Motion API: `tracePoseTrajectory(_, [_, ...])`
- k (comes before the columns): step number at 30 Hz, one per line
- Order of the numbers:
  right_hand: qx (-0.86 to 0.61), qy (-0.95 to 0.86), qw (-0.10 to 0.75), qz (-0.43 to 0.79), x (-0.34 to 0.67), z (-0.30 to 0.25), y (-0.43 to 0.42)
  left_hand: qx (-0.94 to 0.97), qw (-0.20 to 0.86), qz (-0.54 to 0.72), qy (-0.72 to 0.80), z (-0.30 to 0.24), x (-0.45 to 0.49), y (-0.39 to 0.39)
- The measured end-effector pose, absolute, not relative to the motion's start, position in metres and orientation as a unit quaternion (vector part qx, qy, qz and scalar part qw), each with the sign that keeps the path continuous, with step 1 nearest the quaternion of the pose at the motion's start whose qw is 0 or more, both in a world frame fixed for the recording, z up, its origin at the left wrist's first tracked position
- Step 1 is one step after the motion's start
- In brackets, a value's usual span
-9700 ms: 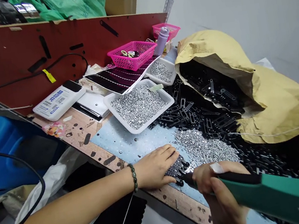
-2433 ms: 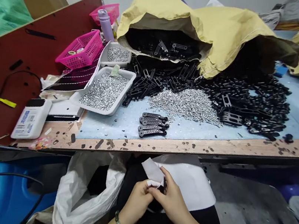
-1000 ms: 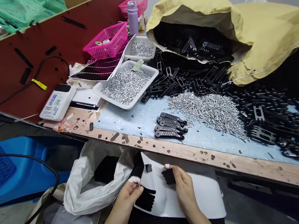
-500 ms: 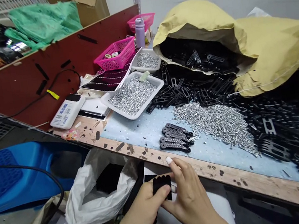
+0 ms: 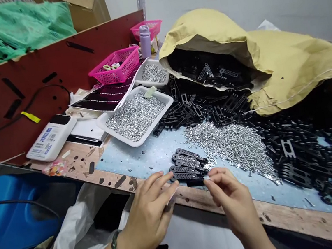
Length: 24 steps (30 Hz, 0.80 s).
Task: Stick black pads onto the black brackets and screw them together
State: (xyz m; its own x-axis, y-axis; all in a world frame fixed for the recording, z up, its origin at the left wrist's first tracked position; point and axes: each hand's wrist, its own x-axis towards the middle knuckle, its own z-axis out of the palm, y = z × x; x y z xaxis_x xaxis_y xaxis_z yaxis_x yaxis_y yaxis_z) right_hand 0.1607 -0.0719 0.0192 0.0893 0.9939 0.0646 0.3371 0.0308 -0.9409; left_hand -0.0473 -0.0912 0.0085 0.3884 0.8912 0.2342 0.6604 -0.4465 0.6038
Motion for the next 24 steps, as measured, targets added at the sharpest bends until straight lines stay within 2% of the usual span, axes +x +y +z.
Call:
tracePoseTrajectory(2, [-0.605,-0.506,0.468,0.399,0.159,0.010,-0.061,0.842,0.128,0.246,0.462,0.006,-0.048,-0.082])
tracePoseTrajectory(5, [-0.611,-0.477,0.474,0.417,0.148,-0.001,-0.051,0.862,0.090,0.215,0.451,0.005,-0.047,-0.074])
tracePoseTrajectory(24, [-0.637,-0.532,0.422,0.366,0.138,-0.005,-0.049,0.866,0.124,0.205,0.440,0.005,-0.045,-0.069])
